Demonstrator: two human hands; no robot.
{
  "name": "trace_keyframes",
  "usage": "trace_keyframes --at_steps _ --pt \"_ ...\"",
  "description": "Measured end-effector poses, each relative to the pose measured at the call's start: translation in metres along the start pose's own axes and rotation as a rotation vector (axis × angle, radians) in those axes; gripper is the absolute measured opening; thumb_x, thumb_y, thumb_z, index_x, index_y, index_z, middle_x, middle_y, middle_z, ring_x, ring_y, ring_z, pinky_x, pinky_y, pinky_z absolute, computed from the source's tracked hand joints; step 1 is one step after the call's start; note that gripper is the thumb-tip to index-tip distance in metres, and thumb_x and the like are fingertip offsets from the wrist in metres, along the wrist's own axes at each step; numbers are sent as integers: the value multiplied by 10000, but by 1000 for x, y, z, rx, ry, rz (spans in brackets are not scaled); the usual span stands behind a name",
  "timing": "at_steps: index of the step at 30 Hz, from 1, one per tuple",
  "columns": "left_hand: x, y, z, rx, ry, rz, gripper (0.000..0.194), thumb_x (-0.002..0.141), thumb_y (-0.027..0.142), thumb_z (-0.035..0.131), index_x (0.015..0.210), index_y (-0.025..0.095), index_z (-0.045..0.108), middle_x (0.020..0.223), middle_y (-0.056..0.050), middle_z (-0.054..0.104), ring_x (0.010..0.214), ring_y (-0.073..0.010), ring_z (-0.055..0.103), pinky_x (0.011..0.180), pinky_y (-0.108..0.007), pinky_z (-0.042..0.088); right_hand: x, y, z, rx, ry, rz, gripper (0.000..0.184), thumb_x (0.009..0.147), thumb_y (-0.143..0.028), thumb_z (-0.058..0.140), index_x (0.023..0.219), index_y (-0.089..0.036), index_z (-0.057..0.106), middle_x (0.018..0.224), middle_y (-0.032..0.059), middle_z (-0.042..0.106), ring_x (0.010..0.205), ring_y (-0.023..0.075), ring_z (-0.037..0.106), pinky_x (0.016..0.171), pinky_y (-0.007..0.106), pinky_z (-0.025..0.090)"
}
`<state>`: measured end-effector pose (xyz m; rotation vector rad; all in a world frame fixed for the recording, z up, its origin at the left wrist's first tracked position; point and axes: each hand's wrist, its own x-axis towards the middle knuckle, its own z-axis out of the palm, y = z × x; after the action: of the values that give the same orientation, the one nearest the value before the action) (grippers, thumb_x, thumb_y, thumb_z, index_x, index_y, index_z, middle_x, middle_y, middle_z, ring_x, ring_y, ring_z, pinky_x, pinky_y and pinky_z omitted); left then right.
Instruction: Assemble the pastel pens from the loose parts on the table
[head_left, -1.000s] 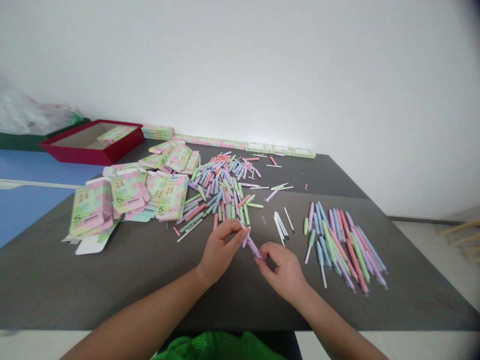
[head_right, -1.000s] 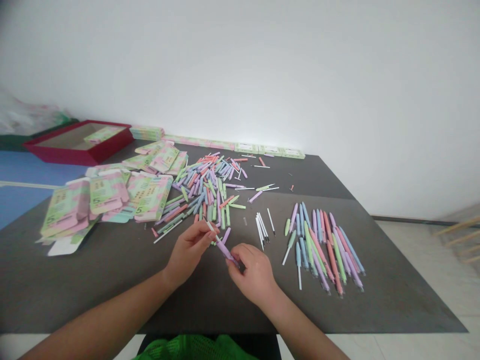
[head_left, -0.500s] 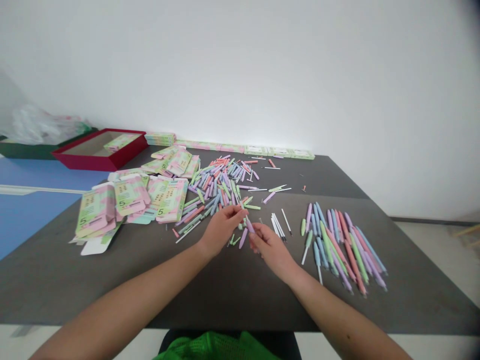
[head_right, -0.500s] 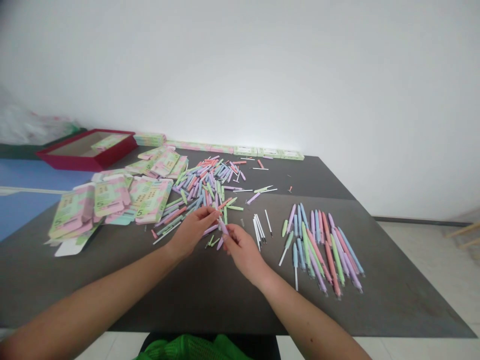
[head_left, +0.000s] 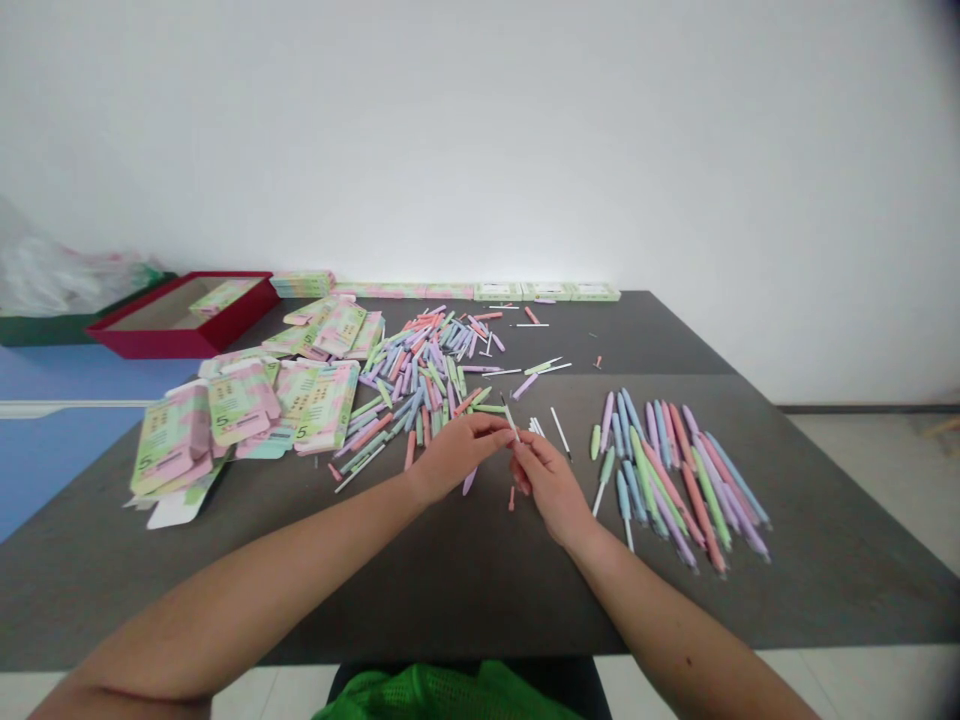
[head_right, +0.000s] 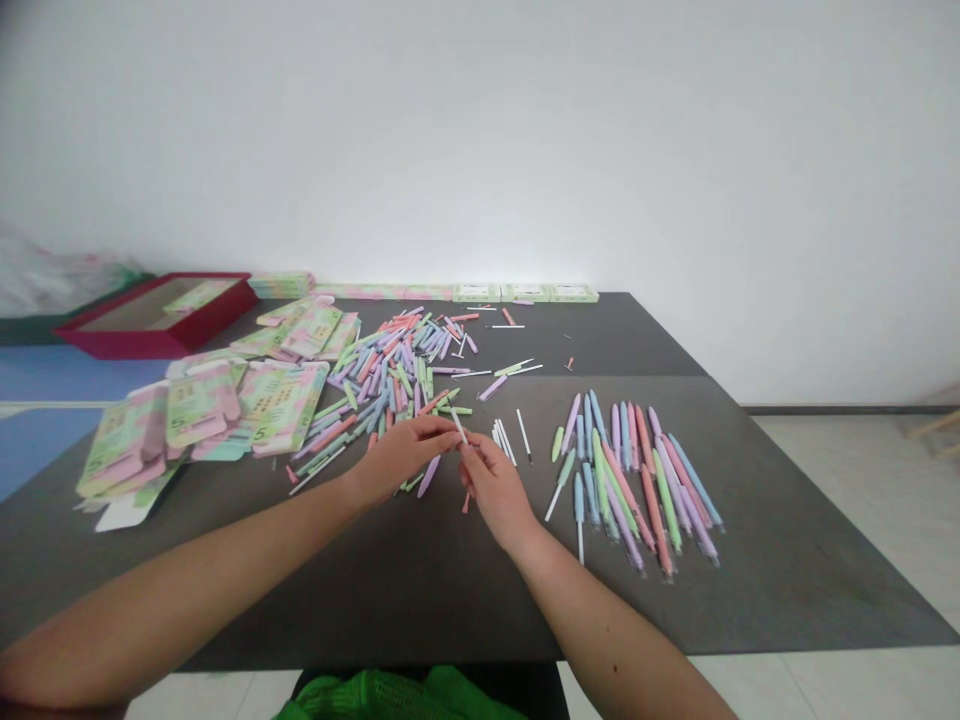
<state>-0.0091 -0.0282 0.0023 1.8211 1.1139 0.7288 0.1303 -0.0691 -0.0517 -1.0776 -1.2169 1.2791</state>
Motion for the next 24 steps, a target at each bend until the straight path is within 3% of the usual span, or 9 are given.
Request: trace_keyframes --at_steps 4,8,14,19,24 --pt "-6 -4 -23 200 33 -48 348 774 398 502 998 184 660 974 -36 680 826 -177 605 751 -263 433 -2 -7 -2 22 55 -40 228 868 -410 446 853 -198 530 567 -64 421 461 81 369 447 212 295" --pt "-27 -24 -43 571 39 -171 265 776 376 483 795 190 671 783 -35 671 737 -189 593 660 -271 396 -5 -10 -2 32 57 -52 215 873 -395 442 838 -200 526 575 -63 427 463 75 372 443 202 303" --pt "-58 -51 -27 716 -25 -236 157 769 297 515 764 204 641 767 -56 644 726 -196 583 633 -275 362 -9 -13 1 4 14 -36 234 858 -416 442 851 -199 530 575 -57 408 455 79 373 412 192 338" --pt "-59 -55 -17 732 1 -262 133 769 260 513 772 198 631 770 -55 630 747 -198 585 659 -275 377 -9 -13 1 -24 5 -31 247 862 -423 432 855 -195 527 581 -53 408 458 80 381 407 187 359" --pt "-55 -59 -21 769 -56 -231 135 741 182 495 681 171 615 737 -80 610 717 -202 576 670 -290 378 -9 -10 2 -1 -25 -33 240 858 -426 448 859 -200 529 580 -57 388 460 83 365 401 186 377"
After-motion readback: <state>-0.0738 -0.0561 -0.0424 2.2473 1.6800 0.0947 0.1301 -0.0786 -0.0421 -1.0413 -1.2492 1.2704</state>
